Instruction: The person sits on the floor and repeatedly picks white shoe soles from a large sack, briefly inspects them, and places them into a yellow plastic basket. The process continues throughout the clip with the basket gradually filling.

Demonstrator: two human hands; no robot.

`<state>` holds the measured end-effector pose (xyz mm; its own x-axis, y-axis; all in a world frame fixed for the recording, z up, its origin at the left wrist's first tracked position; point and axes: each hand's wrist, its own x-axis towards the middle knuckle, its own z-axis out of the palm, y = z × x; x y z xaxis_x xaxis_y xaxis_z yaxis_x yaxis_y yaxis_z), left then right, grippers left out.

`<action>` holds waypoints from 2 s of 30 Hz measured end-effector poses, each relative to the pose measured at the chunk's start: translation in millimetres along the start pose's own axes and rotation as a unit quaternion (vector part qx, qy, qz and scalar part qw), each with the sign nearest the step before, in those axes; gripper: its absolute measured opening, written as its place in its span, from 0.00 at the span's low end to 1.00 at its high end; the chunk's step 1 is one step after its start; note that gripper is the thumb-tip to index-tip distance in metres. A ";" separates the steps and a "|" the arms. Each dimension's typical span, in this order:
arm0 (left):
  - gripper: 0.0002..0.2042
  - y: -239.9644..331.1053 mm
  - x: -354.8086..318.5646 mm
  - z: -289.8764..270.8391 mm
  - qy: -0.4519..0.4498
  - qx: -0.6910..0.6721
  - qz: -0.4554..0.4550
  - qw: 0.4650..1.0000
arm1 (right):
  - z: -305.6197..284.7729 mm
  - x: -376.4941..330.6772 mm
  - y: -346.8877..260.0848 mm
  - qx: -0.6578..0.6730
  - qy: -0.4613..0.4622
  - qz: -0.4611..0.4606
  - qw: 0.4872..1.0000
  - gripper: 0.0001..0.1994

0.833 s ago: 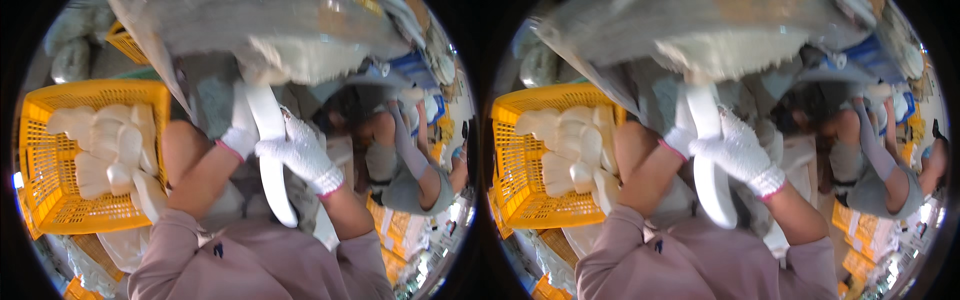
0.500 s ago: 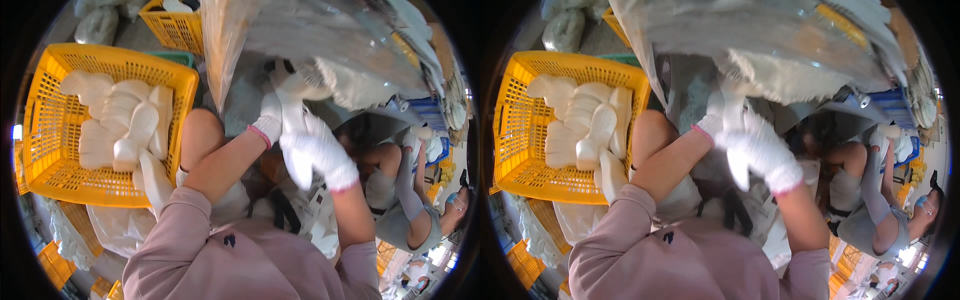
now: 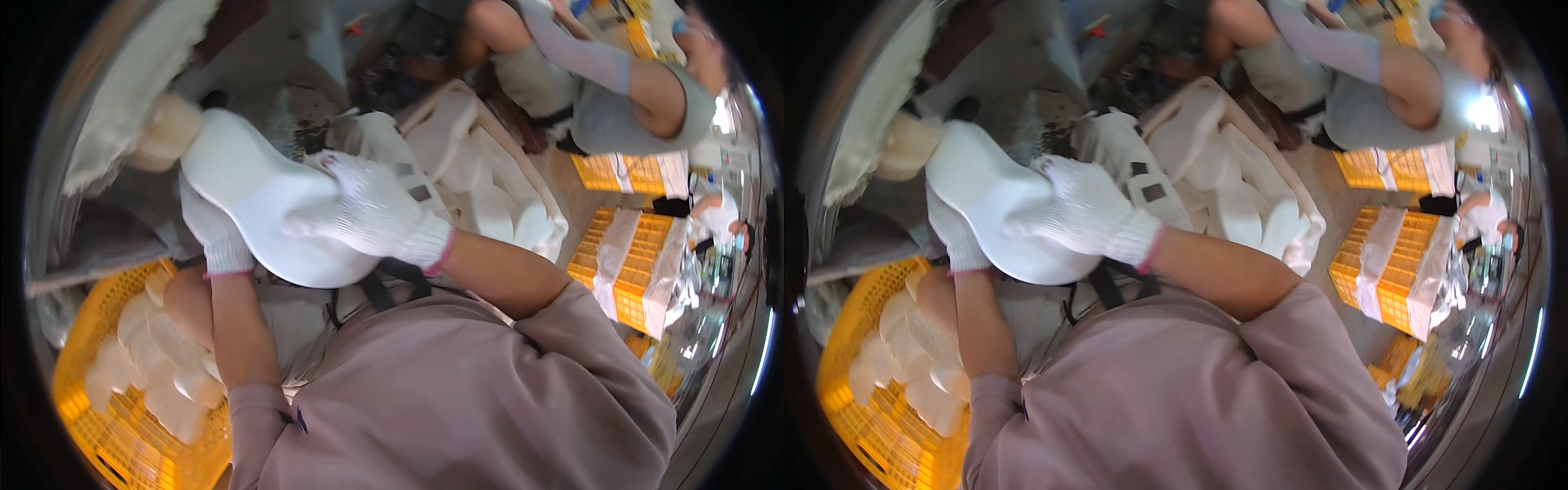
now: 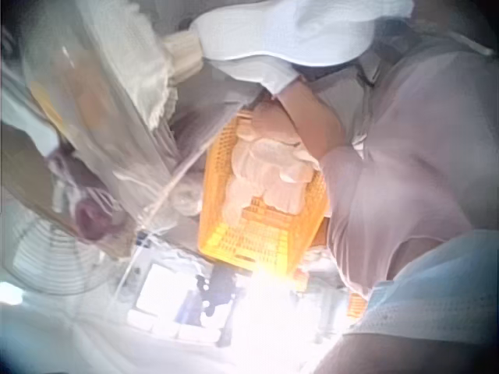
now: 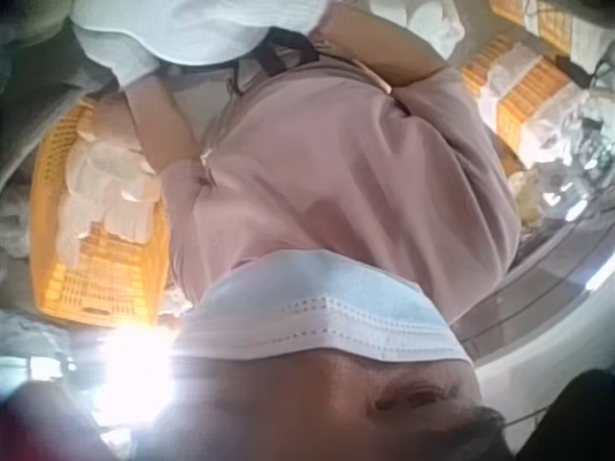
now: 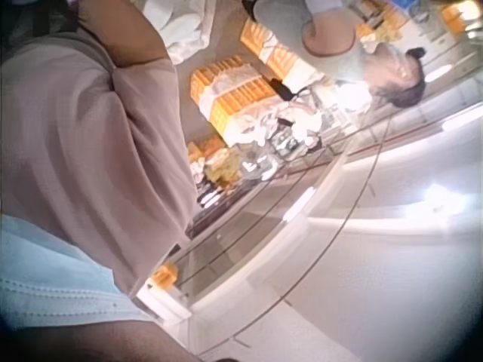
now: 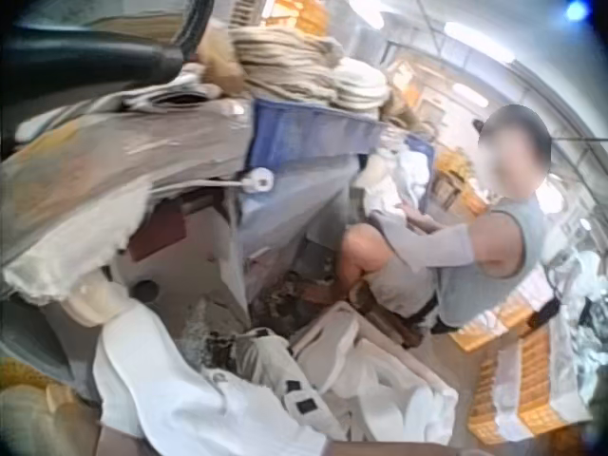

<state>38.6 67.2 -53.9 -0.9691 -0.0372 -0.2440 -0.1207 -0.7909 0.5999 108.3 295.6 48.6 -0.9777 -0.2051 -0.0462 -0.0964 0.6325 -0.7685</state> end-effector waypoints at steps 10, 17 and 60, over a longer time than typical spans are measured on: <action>0.20 -37.8 -9.6 9.7 -0.048 0.348 -0.202 0.914 | -15.3 -170.1 363.4 -0.094 0.152 0.467 0.866 0.38; 0.14 79.4 -148.2 -26.9 0.020 0.670 0.274 0.689 | -52.6 -207.4 412.4 0.118 -0.016 0.507 0.854 0.17; 0.28 57.2 -16.4 -11.4 0.034 0.565 -0.013 0.824 | -6.7 188.8 -0.4 0.131 -0.018 0.054 0.990 0.15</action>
<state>50.0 15.6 -24.3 -0.9531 -0.0938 -0.2877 -0.3025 0.2802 0.9110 -77.6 261.5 44.5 -0.9718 -0.1761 -0.1566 0.0652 0.4378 -0.8967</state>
